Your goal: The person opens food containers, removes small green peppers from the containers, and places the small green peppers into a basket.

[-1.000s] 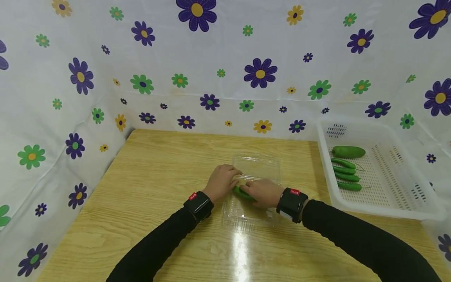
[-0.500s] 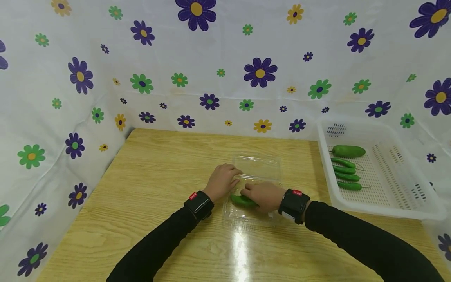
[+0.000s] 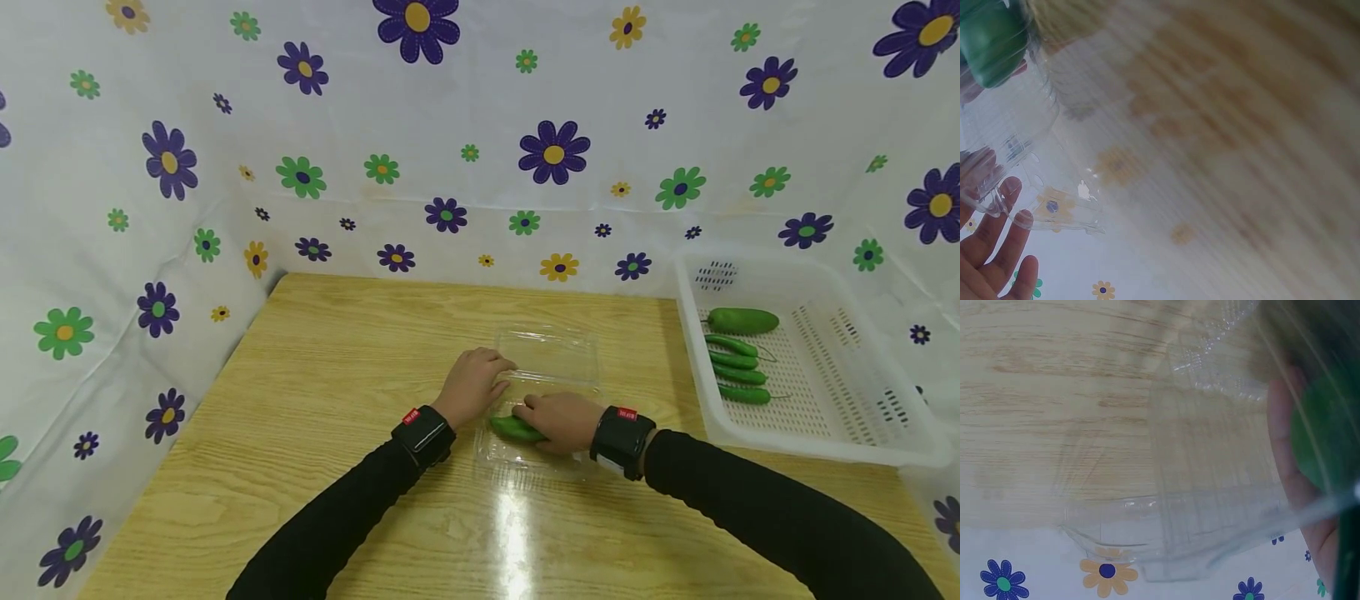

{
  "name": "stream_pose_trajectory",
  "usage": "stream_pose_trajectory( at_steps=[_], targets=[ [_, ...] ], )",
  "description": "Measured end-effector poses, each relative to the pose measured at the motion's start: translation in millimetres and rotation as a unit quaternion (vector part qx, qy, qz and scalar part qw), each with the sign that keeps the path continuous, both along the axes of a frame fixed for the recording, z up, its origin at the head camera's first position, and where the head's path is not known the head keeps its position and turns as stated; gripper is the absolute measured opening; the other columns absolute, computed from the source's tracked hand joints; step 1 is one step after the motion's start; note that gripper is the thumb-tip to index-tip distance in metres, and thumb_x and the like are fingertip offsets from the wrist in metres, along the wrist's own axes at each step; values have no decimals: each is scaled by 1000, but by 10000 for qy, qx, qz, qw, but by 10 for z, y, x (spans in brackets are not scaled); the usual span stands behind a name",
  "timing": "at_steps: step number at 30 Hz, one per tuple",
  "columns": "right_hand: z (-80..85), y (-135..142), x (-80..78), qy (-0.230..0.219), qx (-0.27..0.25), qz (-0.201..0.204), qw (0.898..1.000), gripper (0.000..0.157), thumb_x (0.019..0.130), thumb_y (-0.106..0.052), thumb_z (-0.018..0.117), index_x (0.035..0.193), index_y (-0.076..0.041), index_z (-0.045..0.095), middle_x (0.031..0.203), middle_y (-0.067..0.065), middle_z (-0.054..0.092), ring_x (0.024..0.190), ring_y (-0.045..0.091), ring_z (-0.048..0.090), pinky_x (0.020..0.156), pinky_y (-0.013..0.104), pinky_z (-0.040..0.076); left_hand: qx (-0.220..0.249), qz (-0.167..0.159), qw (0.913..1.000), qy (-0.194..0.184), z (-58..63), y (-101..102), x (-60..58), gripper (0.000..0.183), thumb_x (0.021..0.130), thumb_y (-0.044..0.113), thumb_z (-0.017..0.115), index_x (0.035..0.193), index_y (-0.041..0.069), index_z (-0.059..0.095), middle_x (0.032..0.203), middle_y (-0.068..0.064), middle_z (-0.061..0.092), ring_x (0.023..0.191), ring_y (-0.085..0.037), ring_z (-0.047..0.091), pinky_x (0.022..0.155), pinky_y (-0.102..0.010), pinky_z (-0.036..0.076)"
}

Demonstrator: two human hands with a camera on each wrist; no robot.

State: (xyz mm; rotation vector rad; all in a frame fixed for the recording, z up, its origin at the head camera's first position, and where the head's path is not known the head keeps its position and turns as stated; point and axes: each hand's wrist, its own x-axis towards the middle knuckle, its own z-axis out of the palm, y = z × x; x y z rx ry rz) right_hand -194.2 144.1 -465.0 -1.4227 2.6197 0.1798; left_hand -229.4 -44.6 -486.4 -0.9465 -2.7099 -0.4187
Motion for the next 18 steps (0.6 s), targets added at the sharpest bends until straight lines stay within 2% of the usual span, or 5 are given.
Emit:
stream_pose_trajectory(
  at_steps=[10, 15, 18],
  targets=[
    [-54, 15, -14, 154, -70, 87, 9998, 43, 86, -27, 69, 121, -9, 52, 100, 7, 58, 70, 14, 55, 58, 26, 49, 13, 12, 10000, 44, 6, 2, 7, 23, 84, 21, 71, 107, 14, 70, 100, -4, 69, 100, -22, 63, 92, -39, 50],
    [-32, 47, -45, 129, -363, 104, 9992, 41, 85, -26, 70, 117, -9, 52, 96, 5, 57, 70, 12, 53, 59, 26, 50, 10, -6, 9999, 116, -32, 1, -8, 24, 84, 21, 71, 106, 14, 70, 99, -4, 69, 100, -22, 63, 92, -39, 50],
    [19, 78, -63, 297, -528, 155, 9980, 39, 84, -26, 71, 114, -10, 52, 93, 3, 57, 69, 11, 52, 58, 25, 49, -10, -4, 9999, 140, -52, -1, -27, 23, 85, 22, 70, 107, 14, 70, 100, -3, 68, 100, -21, 63, 92, -38, 50]
  ],
)
